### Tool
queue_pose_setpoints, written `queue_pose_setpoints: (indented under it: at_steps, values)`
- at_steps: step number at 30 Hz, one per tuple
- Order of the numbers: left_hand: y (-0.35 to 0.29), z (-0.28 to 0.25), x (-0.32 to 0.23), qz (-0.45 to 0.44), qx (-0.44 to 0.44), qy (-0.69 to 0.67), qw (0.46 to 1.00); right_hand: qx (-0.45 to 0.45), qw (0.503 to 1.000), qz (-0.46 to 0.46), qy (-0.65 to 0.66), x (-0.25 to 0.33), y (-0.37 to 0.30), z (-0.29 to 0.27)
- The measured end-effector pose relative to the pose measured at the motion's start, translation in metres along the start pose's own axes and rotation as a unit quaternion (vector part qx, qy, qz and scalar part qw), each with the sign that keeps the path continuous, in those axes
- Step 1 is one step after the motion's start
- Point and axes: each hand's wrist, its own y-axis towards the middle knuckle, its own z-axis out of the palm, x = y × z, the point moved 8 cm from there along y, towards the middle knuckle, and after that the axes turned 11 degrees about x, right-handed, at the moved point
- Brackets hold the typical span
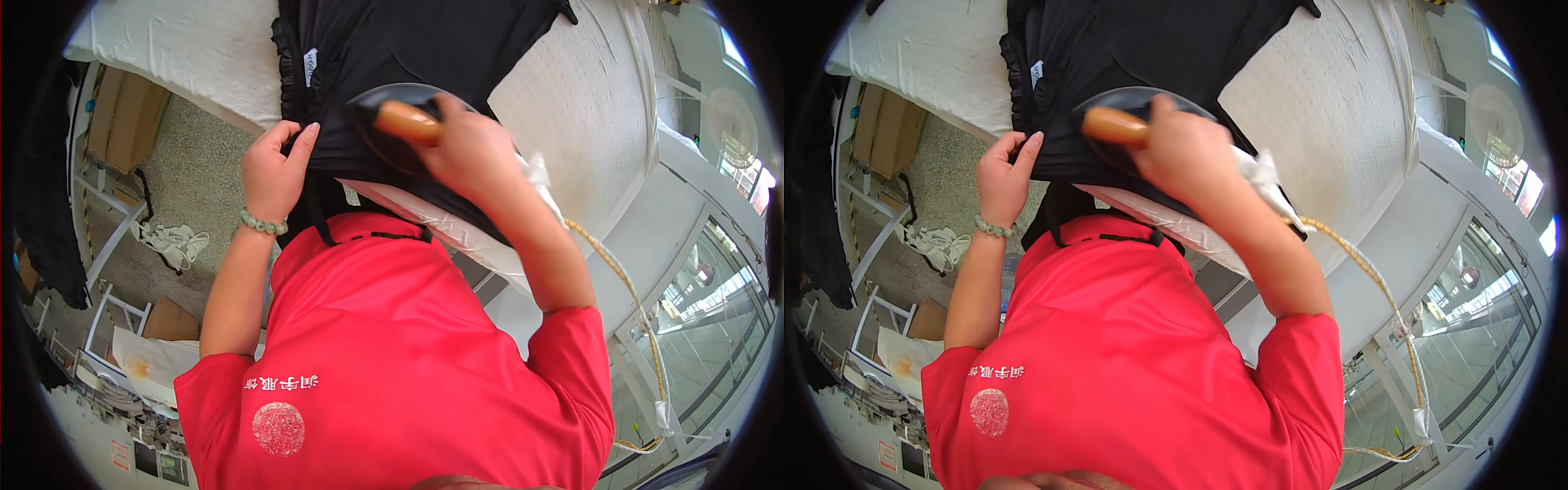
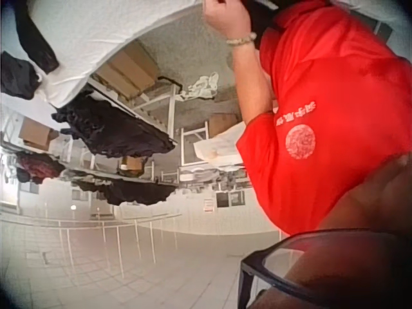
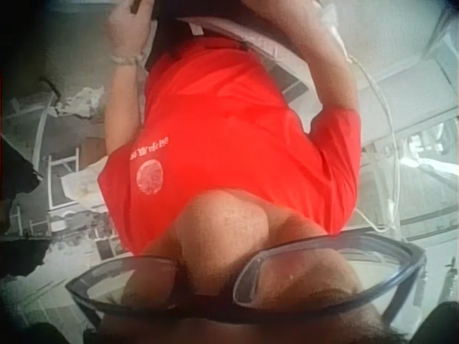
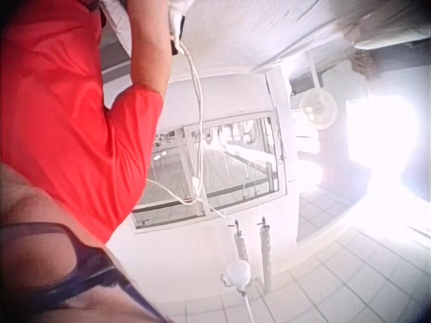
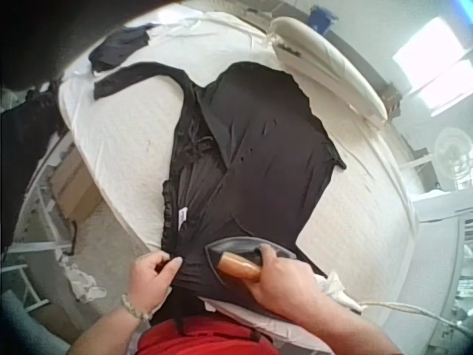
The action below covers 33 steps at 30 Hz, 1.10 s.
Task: The person is ironing a black garment on an industrial pressing table.
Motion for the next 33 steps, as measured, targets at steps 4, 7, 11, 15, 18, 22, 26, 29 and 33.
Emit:
queue_pose_setpoints:
  at_steps: [4, 7, 11, 15, 18, 22, 26, 29, 33]
  values:
    - [-0.005, -0.005, 0.002, 0.001, -0.001, -0.045, 0.999, -0.099, 0.992, 0.061, 0.057, -0.054, -0.008, -0.031]
    - [-0.004, -0.005, 0.003, 0.013, 0.006, -0.071, 0.997, -0.133, 0.989, 0.054, 0.041, -0.065, 0.004, -0.040]
    - [-0.006, -0.004, 0.007, 0.014, 0.001, -0.070, 0.997, -0.121, 0.993, 0.011, -0.009, -0.033, 0.037, -0.048]
    - [-0.005, -0.001, 0.012, 0.007, -0.001, -0.090, 0.996, -0.117, 0.993, 0.005, -0.023, 0.002, 0.068, -0.066]
    - [-0.004, 0.002, 0.015, -0.002, 0.008, -0.116, 0.993, -0.135, 0.991, 0.007, -0.005, 0.007, 0.072, -0.073]
    - [-0.004, 0.000, 0.014, -0.001, 0.021, -0.107, 0.994, -0.055, 0.997, 0.041, -0.031, -0.027, 0.042, -0.043]
    - [-0.006, -0.003, 0.013, 0.014, 0.037, -0.128, 0.991, -0.001, 0.990, 0.135, 0.042, -0.097, -0.013, -0.023]
    - [-0.007, -0.002, 0.013, 0.018, 0.051, -0.129, 0.990, -0.095, 0.954, 0.250, 0.132, -0.127, -0.044, -0.025]
    - [-0.006, -0.001, 0.015, 0.019, 0.057, -0.133, 0.989, -0.126, 0.965, 0.185, 0.133, -0.086, -0.032, -0.019]
